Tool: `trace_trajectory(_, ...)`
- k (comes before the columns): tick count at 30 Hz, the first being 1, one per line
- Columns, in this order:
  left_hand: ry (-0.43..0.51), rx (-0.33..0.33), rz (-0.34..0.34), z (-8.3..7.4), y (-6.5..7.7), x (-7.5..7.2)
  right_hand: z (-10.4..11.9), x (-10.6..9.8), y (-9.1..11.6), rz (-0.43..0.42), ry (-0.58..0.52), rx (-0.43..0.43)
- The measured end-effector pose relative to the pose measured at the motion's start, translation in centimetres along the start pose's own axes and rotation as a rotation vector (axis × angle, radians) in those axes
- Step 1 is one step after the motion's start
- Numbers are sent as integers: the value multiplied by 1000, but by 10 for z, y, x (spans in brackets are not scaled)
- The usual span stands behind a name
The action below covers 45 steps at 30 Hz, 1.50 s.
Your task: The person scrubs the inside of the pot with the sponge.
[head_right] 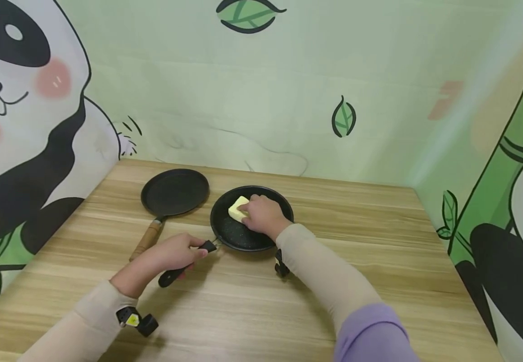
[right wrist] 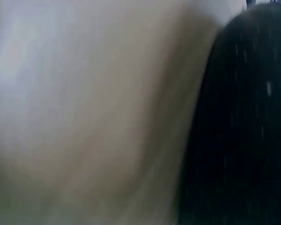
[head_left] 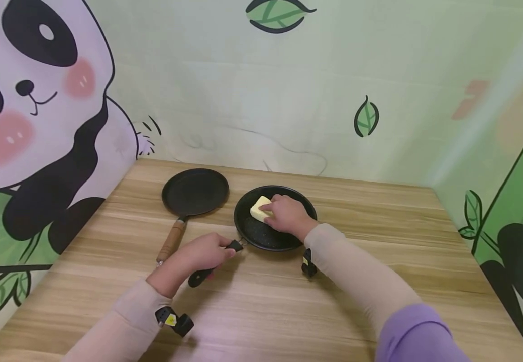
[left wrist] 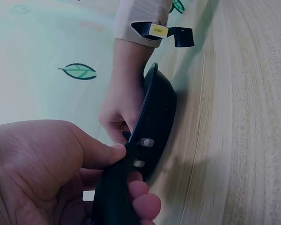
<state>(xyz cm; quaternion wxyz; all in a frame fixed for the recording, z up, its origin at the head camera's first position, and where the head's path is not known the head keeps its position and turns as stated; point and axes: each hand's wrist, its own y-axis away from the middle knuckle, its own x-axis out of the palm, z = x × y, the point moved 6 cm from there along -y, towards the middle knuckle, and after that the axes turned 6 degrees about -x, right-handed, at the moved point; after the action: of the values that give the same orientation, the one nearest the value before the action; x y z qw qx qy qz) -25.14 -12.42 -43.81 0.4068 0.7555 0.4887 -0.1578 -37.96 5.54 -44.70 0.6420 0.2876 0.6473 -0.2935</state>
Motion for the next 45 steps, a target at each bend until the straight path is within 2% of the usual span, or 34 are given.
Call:
trace_trajectory(4, -62, -8, -35, -2, 0, -1, -15, -5, 8, 43, 18, 44)
trace_trajectory(9, -115, -36, -73, -2, 2, -1, -23, -9, 25, 85, 23, 40)
trace_trajectory(18, -160, -39, -101, -7, 6, 0, -10, -13, 49, 94, -43, -33)
trace_trajectory(25, -84, -12, -63, -6, 5, -2, 14, -9, 54, 37, -153, -176)
trace_trajectory(29, -34, 22, -26, -7, 5, -2, 28, -7, 48, -5, -204, -221)
trace_trajectory(36, 27, 39, 15, -4, 2, -4, 34, -5, 26, -40, -200, -151)
trace_trajectory(45, 223, 11, 66, 9, -6, 4, 5, 3, 5, -24, -104, -27)
